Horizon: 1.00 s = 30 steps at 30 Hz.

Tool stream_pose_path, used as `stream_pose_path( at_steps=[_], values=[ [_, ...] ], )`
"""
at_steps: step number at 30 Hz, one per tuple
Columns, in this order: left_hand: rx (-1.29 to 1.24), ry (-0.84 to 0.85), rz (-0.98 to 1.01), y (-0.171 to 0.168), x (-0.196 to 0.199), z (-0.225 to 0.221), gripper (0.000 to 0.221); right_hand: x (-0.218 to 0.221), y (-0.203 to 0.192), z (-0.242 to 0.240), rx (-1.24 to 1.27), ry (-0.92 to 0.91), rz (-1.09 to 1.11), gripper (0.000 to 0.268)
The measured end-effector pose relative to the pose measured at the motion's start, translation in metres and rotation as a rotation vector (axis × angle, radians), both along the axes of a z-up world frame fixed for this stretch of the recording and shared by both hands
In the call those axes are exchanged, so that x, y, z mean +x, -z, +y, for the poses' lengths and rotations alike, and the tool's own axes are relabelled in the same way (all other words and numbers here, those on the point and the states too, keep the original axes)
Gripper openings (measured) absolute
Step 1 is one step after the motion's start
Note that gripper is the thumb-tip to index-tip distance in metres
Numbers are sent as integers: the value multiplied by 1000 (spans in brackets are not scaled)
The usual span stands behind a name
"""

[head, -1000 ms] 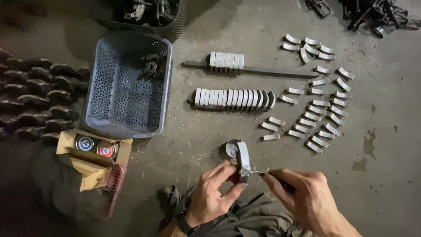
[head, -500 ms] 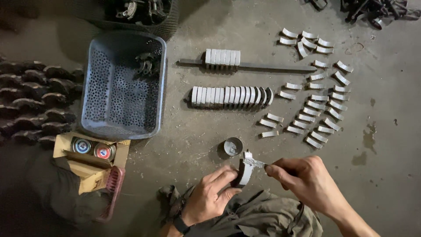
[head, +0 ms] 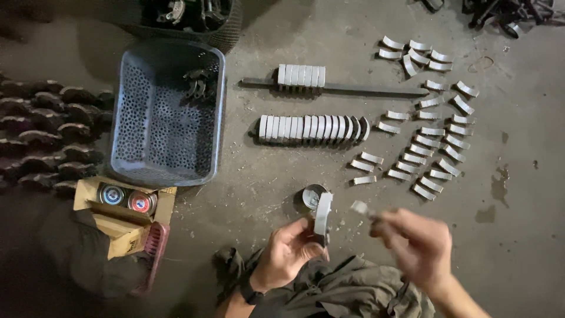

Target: The recorder is applying lubricant to curved metal bearings organized on a workshop floor.

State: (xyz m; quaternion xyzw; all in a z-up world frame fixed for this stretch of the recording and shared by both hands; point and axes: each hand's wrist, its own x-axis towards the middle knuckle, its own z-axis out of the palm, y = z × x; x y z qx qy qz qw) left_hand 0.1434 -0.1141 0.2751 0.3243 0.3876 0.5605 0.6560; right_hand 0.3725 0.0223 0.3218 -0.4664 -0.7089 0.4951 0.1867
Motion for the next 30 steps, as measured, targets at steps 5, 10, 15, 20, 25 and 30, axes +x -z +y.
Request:
stream_pose_path(
  at_steps=[5,10,15,20,25,30],
  values=[
    [-62,34,-124,-5,4,5,38,-19,17,-12,807,-142,48,21],
    [-116,49,-153,-8,5,42,26,-2,28,26,599,184,-242,20],
    [-34,97,733,1,16,159,11,50,48,47,146,731,251,22],
    [-1,24,1029,125,54,308,17,64,53,56,45,935,309,21],
    [-96,-94,1064,230,94,393,13,77,66,69,-9,956,305,20],
    [-155,-374,1122,286,106,402,27,79,75,69,-72,986,322,20]
  ],
)
